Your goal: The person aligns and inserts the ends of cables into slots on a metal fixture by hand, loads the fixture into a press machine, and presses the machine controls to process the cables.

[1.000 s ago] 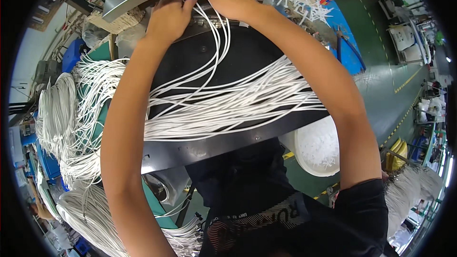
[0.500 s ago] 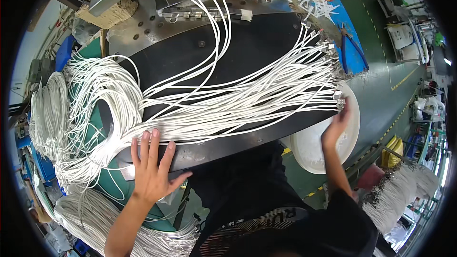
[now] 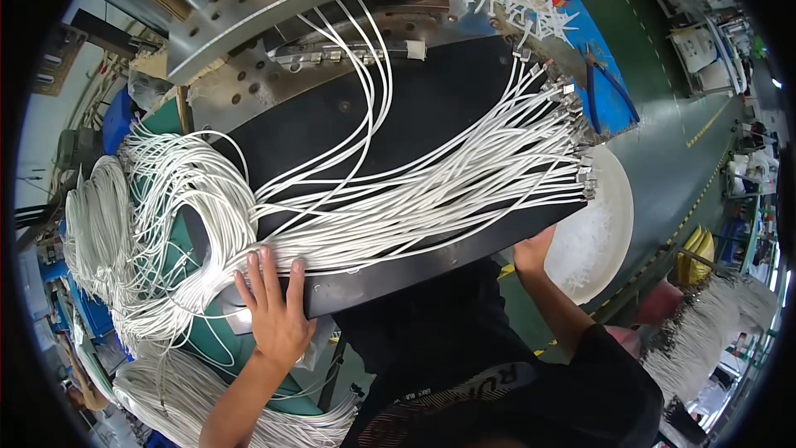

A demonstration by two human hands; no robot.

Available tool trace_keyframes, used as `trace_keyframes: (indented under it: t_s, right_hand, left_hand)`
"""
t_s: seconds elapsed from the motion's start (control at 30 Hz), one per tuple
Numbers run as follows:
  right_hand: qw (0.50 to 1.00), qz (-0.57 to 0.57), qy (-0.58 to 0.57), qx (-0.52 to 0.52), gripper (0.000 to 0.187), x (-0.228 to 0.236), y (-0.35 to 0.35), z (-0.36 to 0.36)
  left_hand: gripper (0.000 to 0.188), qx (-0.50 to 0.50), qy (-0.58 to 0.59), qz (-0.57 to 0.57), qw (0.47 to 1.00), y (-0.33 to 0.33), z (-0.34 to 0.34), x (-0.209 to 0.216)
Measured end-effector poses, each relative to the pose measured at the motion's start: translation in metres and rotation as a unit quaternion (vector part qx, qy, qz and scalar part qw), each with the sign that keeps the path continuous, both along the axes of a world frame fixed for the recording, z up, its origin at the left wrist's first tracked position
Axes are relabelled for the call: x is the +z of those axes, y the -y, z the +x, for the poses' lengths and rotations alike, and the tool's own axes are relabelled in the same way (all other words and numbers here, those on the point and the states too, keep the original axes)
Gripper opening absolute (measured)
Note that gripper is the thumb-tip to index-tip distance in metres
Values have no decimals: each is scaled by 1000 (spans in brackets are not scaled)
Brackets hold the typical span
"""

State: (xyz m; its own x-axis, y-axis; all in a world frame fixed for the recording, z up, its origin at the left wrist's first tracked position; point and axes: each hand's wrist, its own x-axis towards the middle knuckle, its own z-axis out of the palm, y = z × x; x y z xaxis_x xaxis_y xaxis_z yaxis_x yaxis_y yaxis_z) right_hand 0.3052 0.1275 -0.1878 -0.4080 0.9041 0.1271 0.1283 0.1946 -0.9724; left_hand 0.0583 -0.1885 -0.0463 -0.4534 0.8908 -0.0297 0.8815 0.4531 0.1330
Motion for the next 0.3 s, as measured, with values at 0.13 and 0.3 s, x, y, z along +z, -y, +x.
trace_keyframes:
  t_s: [0.13,0.3]
  right_hand:
    - [999,-35,-29,8,74,-3,0,-1]
    - [996,-53,-69,12,79,2,2,-5]
  left_hand:
    - [109,15,0,4,1000,-3,2,3]
    - [109,13,-7,17,1000,-4,3,3]
